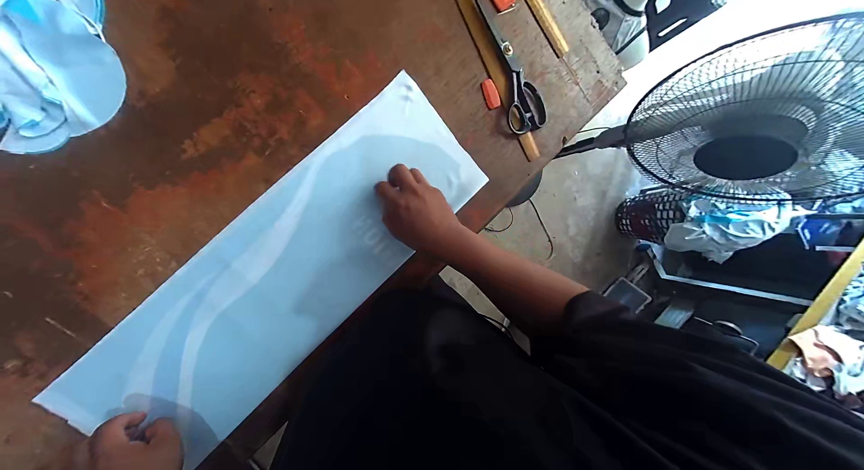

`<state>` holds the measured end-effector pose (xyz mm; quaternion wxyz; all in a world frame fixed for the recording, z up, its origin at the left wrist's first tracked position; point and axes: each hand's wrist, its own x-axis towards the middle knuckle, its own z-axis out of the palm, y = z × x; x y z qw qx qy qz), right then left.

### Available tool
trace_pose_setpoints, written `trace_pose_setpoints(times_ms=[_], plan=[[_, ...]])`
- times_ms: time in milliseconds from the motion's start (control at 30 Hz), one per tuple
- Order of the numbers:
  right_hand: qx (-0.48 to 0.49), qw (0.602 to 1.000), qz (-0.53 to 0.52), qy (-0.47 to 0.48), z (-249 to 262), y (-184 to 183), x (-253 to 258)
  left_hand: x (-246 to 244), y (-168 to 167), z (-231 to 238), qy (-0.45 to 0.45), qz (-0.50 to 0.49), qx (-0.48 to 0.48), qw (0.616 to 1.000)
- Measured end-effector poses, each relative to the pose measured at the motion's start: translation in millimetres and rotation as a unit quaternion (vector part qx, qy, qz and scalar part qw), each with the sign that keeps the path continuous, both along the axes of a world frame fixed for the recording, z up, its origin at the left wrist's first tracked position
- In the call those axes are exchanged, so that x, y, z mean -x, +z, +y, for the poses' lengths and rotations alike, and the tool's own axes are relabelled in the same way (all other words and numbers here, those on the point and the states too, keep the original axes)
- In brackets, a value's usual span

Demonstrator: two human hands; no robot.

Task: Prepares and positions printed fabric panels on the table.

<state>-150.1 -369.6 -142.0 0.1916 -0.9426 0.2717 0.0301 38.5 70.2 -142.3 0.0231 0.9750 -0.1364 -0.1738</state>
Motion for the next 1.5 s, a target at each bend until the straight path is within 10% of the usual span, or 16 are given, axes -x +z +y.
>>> trace_pose_setpoints(times_ms=[400, 567, 767, 933, 1167, 1500], plan=[[0.040, 0.997, 0.045, -0.056, -24, 11, 18, 6, 5, -6, -0.058, -0.016, 0.069, 0.996], [0.002, 0.998, 0.069, 0.010, -20, 17, -42, -4, 15, -2, 0.058, 0.081, -0.094, 0.990], [-0.031, 0.986, 0.015, 0.161, 22, 4, -73, 9, 15, 2, -0.013, 0.070, 0.026, 0.997], [-0.042, 0.960, -0.044, 0.274, 55, -1, -71, 14, 21, -4, 0.068, 0.106, -0.083, 0.989], [0.049, 0.993, -0.057, 0.086, 0, -16, -44, 29, -4, -1, -0.042, -0.077, 0.192, 0.978], [0.081, 0.997, -0.011, -0.007, -56, -30, -18, 35, -53, -17, -0.034, -0.157, 0.195, 0.968]])
